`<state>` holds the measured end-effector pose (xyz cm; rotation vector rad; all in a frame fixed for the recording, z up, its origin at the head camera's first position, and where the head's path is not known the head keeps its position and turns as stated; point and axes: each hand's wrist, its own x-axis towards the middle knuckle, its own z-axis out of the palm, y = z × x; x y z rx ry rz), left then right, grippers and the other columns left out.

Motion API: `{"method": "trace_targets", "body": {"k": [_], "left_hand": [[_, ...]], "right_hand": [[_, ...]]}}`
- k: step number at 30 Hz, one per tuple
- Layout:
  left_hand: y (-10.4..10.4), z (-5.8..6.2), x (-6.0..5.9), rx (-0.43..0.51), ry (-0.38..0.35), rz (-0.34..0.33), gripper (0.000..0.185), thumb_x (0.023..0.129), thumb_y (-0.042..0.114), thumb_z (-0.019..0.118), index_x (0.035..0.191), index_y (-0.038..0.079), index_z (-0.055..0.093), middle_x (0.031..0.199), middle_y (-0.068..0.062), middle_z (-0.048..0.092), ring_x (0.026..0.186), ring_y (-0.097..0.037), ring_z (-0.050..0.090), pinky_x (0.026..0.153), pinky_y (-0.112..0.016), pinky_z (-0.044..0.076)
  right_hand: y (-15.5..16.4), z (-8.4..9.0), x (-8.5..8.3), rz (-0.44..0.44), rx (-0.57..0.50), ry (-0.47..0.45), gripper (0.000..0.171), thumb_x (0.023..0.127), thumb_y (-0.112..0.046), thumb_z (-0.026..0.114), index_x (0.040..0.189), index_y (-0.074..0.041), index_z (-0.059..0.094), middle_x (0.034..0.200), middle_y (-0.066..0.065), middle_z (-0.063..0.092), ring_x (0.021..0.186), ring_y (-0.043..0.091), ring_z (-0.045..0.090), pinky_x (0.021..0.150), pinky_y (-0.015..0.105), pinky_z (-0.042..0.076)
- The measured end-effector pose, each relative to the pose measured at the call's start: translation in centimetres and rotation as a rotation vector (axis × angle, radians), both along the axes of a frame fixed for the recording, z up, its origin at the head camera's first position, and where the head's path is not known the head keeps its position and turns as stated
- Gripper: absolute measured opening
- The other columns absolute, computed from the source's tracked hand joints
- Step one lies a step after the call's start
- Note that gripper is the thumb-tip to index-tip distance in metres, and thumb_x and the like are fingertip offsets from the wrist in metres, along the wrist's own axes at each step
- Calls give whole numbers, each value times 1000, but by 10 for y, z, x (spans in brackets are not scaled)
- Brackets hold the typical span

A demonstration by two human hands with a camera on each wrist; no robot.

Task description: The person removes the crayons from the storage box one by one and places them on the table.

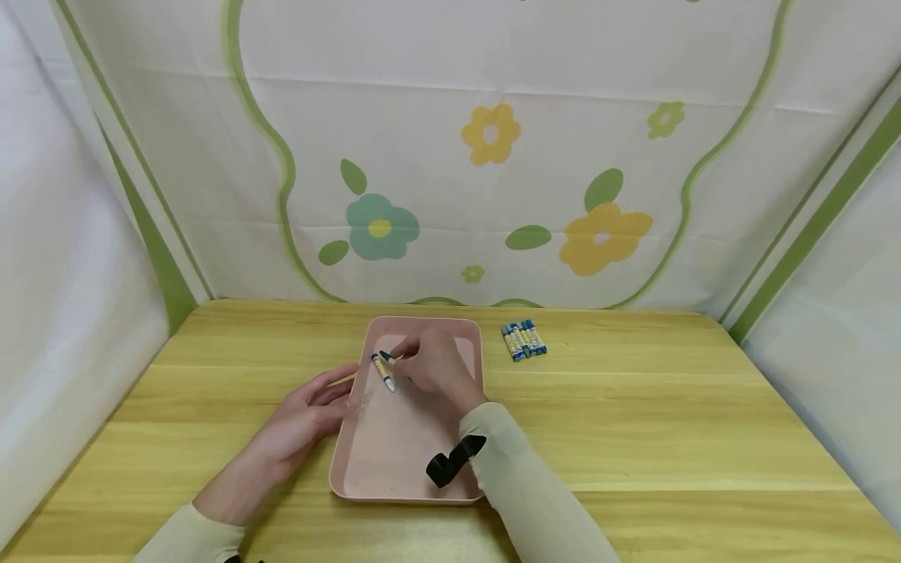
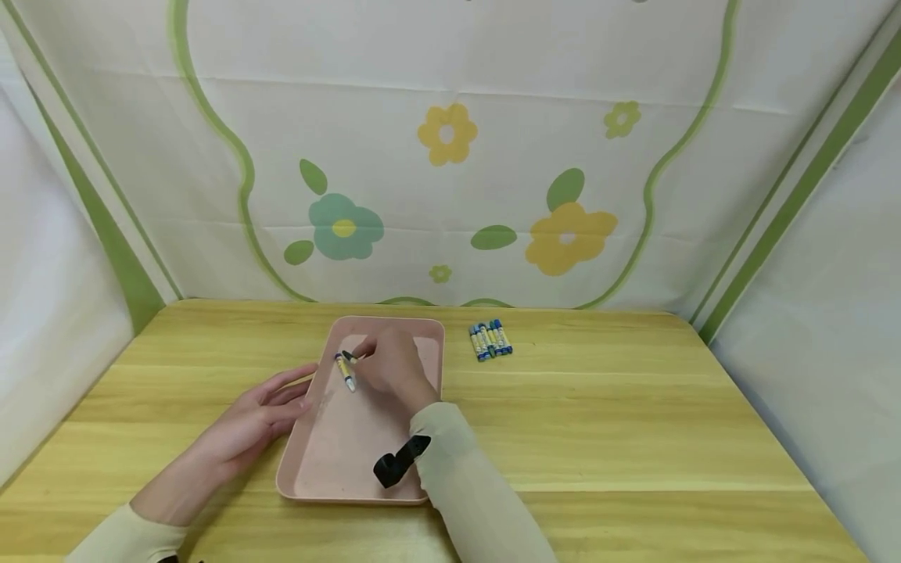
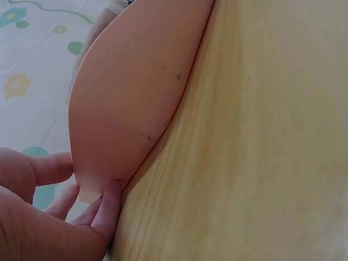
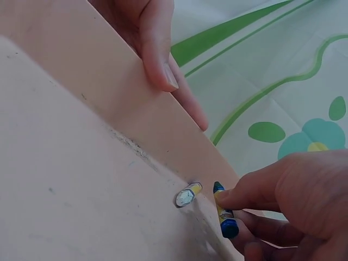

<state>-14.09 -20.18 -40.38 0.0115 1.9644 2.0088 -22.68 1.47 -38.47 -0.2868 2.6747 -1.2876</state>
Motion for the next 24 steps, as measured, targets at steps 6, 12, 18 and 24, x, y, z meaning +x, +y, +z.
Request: {"method": "trace_targets", "body": {"k": [6, 12, 18, 24], "left_hand": [[2, -1, -1, 6, 2, -2, 67, 106, 12, 62, 166, 6, 31, 170, -25, 35, 135, -13, 58, 102, -21, 54], [1, -1, 0, 2, 0, 4, 67, 106, 12, 61, 166, 6, 31, 170, -25, 35, 137, -14, 57, 102, -21, 54], [2, 0, -1, -7, 1, 3, 66, 107, 13, 61, 166, 6, 32, 170, -24, 36, 143, -21, 53, 102, -21, 53], [2, 0, 0, -10, -6, 9, 66, 107, 13, 61, 166, 7, 32, 170, -24, 35, 144, -22, 53, 102, -20, 53]], "right_hand": [[2, -1, -2, -4, 18, 6, 12, 92, -14, 80, 101, -19, 85, 91, -5, 74, 75, 15, 62, 63, 26, 51], [2, 1, -2, -15, -5, -16, 11, 93, -17, 82, 103, -20, 85, 90, -4, 73, 71, 15, 62, 60, 26, 52], [3, 2, -1, -26, -25, -13, 12, 93, -19, 83, 104, -20, 85, 92, -3, 75, 70, 15, 63, 61, 27, 53], [4, 4, -1, -24, -72, -15, 15, 95, -14, 79, 108, -18, 85, 94, -2, 77, 69, 15, 62, 61, 26, 51]]}}
